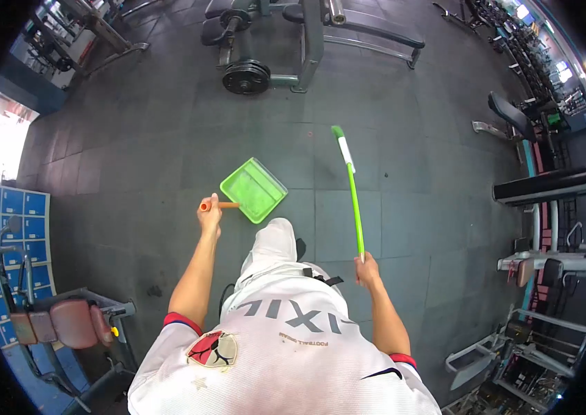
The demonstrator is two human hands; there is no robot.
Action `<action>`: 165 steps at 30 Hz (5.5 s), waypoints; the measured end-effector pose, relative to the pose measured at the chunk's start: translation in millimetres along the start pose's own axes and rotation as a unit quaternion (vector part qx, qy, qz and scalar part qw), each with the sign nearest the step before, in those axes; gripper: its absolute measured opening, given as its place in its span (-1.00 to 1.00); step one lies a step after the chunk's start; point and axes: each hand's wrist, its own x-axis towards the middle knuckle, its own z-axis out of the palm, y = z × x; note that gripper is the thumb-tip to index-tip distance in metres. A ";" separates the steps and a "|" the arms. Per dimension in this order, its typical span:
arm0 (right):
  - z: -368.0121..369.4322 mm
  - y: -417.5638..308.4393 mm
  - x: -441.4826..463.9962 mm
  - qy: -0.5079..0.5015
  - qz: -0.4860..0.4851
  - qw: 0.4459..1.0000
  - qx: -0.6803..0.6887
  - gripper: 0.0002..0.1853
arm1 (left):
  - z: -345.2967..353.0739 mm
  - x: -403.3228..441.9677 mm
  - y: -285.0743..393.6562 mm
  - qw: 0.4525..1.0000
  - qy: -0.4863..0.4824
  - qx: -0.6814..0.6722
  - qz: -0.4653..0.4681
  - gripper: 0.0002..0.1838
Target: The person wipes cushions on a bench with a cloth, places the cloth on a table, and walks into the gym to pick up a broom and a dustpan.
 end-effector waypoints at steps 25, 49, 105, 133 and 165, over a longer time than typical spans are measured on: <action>-79.3 -284.0 298.7 -0.155 -0.203 0.918 -0.303 -0.72 | 279.0 244.2 46.2 0.985 0.112 0.133 0.016 -0.74; -1.6 -437.7 627.7 -0.111 -0.412 0.759 -0.492 -0.52 | 263.5 229.2 33.4 0.983 0.129 0.117 -0.062 -0.75; -178.4 -28.2 -38.3 0.131 0.246 0.863 0.421 -0.50 | 362.4 -4.8 98.7 0.932 -0.296 0.210 0.006 -0.76; -690.7 356.9 -20.1 0.288 0.353 0.810 0.368 -0.71 | 989.5 -558.2 -196.3 0.845 -0.414 0.312 0.136 -0.68; -780.7 241.6 77.7 -0.012 0.104 0.965 0.241 -0.93 | 496.0 -613.0 -114.6 0.989 -0.070 -0.109 -0.068 -0.72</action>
